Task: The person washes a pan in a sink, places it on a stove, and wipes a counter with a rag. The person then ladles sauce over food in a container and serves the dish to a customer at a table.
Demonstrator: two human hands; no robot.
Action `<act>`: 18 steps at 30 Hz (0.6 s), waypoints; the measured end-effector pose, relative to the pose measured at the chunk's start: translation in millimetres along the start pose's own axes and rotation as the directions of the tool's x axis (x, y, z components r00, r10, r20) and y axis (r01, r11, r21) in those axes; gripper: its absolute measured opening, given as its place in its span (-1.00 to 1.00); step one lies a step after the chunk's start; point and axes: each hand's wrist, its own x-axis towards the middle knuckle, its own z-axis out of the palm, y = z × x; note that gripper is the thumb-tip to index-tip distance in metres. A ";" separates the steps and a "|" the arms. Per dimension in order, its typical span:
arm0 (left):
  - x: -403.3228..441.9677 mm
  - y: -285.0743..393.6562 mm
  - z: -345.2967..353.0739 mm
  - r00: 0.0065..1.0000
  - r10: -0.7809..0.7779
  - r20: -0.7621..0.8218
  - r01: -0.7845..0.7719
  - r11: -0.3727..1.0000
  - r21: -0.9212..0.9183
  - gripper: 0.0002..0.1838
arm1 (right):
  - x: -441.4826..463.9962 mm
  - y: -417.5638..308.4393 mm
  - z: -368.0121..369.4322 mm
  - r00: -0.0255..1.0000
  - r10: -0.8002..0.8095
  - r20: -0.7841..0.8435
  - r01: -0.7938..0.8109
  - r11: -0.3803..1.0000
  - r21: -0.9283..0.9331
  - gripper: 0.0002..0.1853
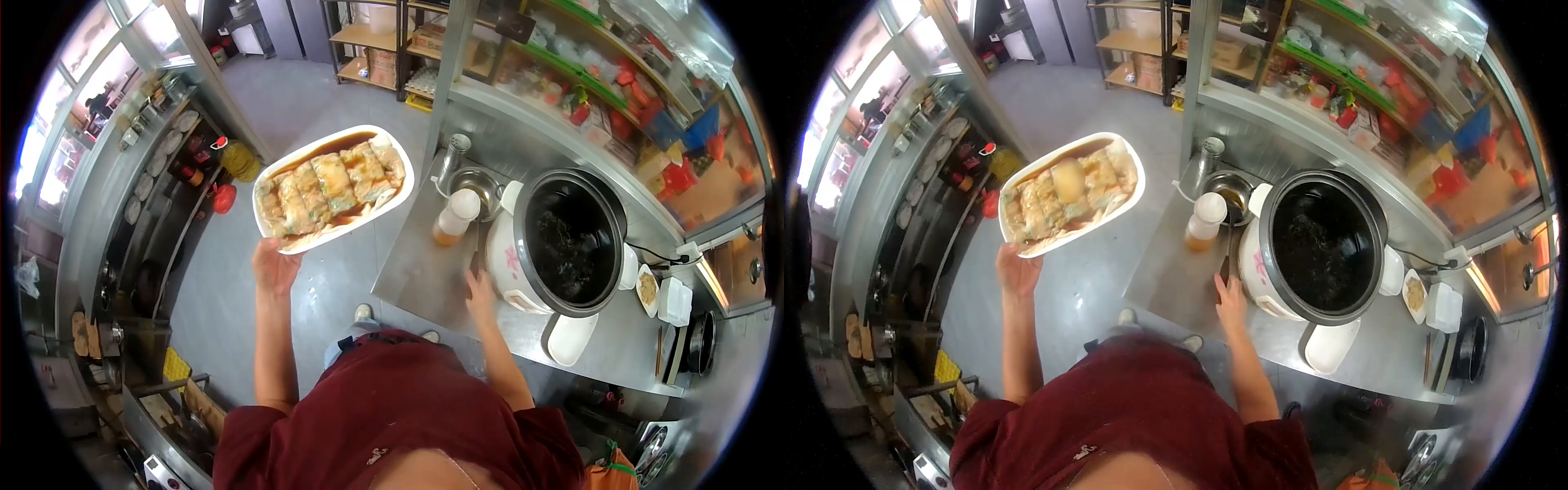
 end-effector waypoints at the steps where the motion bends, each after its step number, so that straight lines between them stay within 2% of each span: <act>1: 0.1 -0.1 0.2 1.000 0.004 0.000 -0.004 1.000 0.008 -0.46 | -7.1 5.0 3.8 0.998 0.005 0.063 -0.005 1.000 0.007 -0.40; 4: 0.9 -3.1 1.6 1.000 0.012 -0.012 -0.012 0.999 0.035 -0.47 | -27.4 18.9 9.6 0.984 0.065 0.167 -0.075 0.996 0.055 -0.50; 7: -4.8 -2.6 -8.6 0.999 0.027 -0.033 -0.024 0.997 0.071 -0.48 | -30.1 15.2 5.3 0.981 0.105 0.165 -0.103 0.994 -0.021 -0.49; 9: -5.9 -0.6 -20.2 0.998 0.040 -0.048 -0.035 0.995 0.090 -0.49 | -17.0 2.1 5.3 0.984 0.139 0.109 -0.140 0.990 0.001 -0.48; 10: -7.2 -0.8 -21.8 0.995 0.047 -0.085 -0.038 0.994 0.106 -0.49 | -3.2 -9.5 4.8 0.972 0.206 0.111 -0.216 0.973 0.085 -0.42; 11: -8.7 -1.8 -26.4 0.995 0.033 -0.094 -0.024 0.995 0.094 -0.50 | 6.7 -12.8 16.3 0.968 0.246 0.049 -0.251 0.945 0.209 -0.35; 14: -12.6 2.5 -26.2 0.999 0.008 -0.051 -0.004 0.996 0.084 -0.53 | 57.7 -19.2 34.2 0.940 0.306 -0.152 -0.231 0.898 0.374 -0.17; 16: -15.9 9.3 -22.5 0.998 0.025 -0.064 -0.021 0.998 0.059 -0.50 | 88.5 -28.6 39.7 0.878 0.443 -0.179 -0.317 0.820 0.477 -0.18; 18: -19.2 12.2 -18.4 0.997 0.037 -0.062 -0.034 0.998 0.045 -0.48 | 111.3 -35.1 44.2 0.869 0.456 -0.190 -0.274 0.765 0.582 -0.21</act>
